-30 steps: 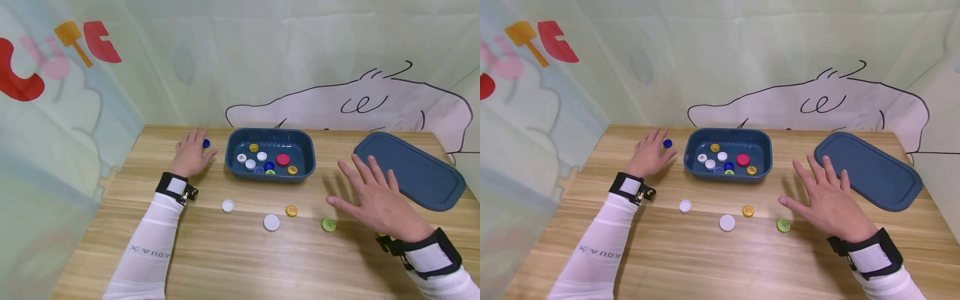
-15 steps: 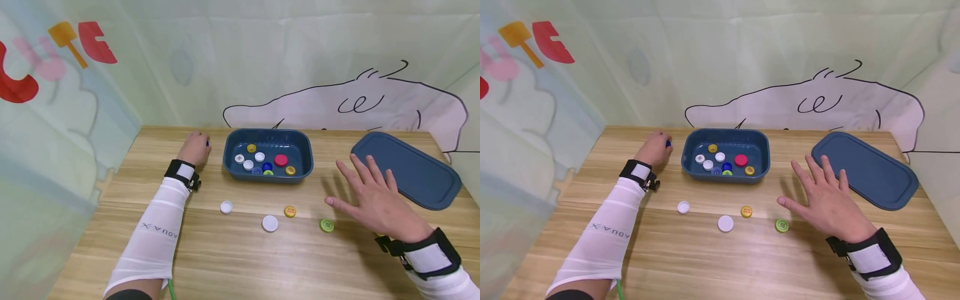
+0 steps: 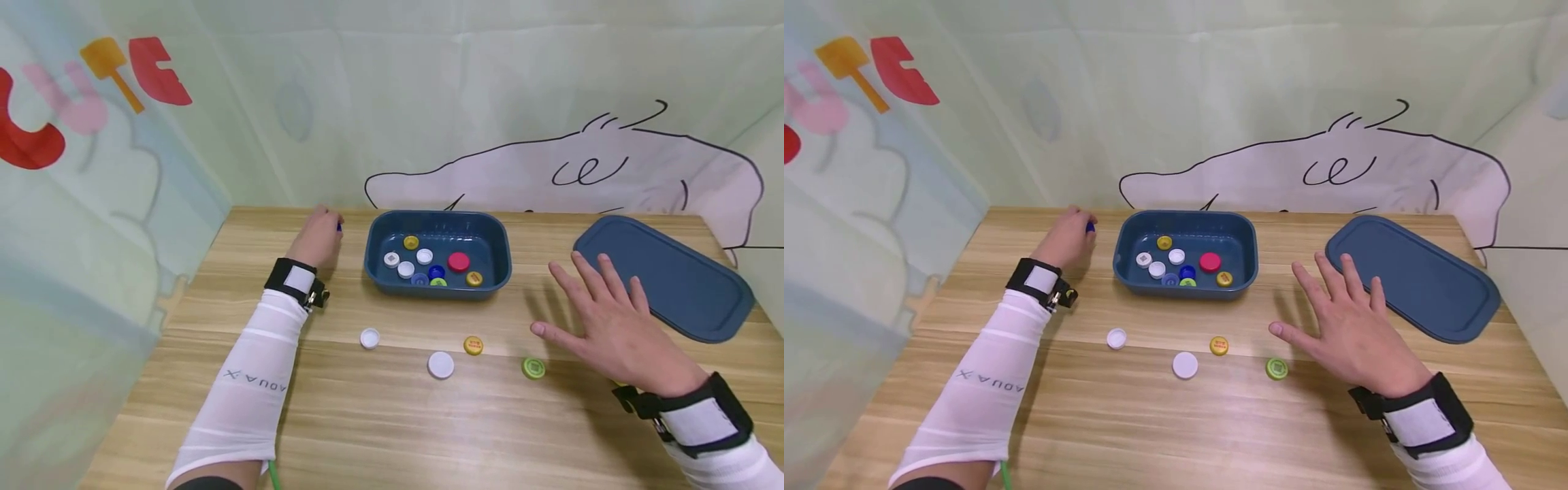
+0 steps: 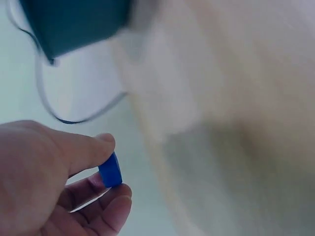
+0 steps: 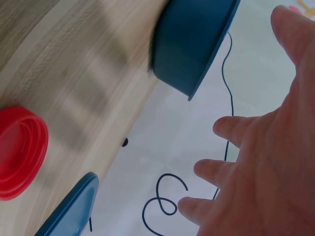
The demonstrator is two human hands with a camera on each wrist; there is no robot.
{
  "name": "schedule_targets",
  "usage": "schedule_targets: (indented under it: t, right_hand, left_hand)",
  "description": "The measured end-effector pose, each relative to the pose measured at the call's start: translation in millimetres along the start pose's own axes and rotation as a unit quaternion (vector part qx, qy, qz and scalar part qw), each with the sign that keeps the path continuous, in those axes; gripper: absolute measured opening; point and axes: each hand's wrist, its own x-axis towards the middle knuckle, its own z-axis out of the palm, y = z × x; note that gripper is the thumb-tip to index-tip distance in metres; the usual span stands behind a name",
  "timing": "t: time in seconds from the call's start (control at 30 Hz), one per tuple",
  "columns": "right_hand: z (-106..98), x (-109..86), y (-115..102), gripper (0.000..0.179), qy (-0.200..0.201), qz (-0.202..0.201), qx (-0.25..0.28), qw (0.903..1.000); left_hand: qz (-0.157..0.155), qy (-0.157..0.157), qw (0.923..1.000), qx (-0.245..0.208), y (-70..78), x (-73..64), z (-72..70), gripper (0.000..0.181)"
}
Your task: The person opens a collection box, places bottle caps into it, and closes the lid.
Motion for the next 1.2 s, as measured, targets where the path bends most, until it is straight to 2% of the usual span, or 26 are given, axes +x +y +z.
schedule_targets:
  t: [0.17,0.33,0.47,0.6,0.77,0.97,1.07,1.2]
  right_hand:
    - [1,0.0,1,0.092,0.003,-0.001,-0.002,1.0]
    - [2,0.5,0,0.092,0.005,-0.002,-0.003,1.0]
    - [2,0.4,0,0.092,0.007,-0.003,-0.001,1.0]
    - [2,-0.1,1,0.092,0.005,-0.003,-0.002,1.0]
    - [2,-0.2,0,0.092,0.006,-0.005,0.0,1.0]
    - [2,-0.2,-1,0.092,0.008,-0.006,-0.001,0.9999]
    - [2,-0.5,-1,0.093,0.009,-0.004,-0.001,1.0]
    - [2,-0.8,0,0.093,0.009,-0.003,0.0,1.0]
  left_hand:
    - [0.039,0.018,0.9991,0.002,28.4,-0.4,-19.0,0.03]
    - [0.073,0.003,0.9973,-0.006,63.0,-3.4,-29.5,0.029]
    - [0.093,-0.031,0.9952,-0.004,85.8,-3.4,-27.1,0.029]
    - [0.113,-0.06,0.9918,0.009,101.9,0.8,-15.7,0.028]
    - [0.133,-0.085,0.9866,0.041,112.7,8.5,2.9,0.026]
    - [0.132,-0.108,0.983,0.068,113.4,12.4,16.3,0.025]
    - [0.12,-0.114,0.9843,0.061,111.6,12.3,19.5,0.037]
    - [0.099,-0.104,0.9886,0.044,111.4,9.5,17.8,0.062]
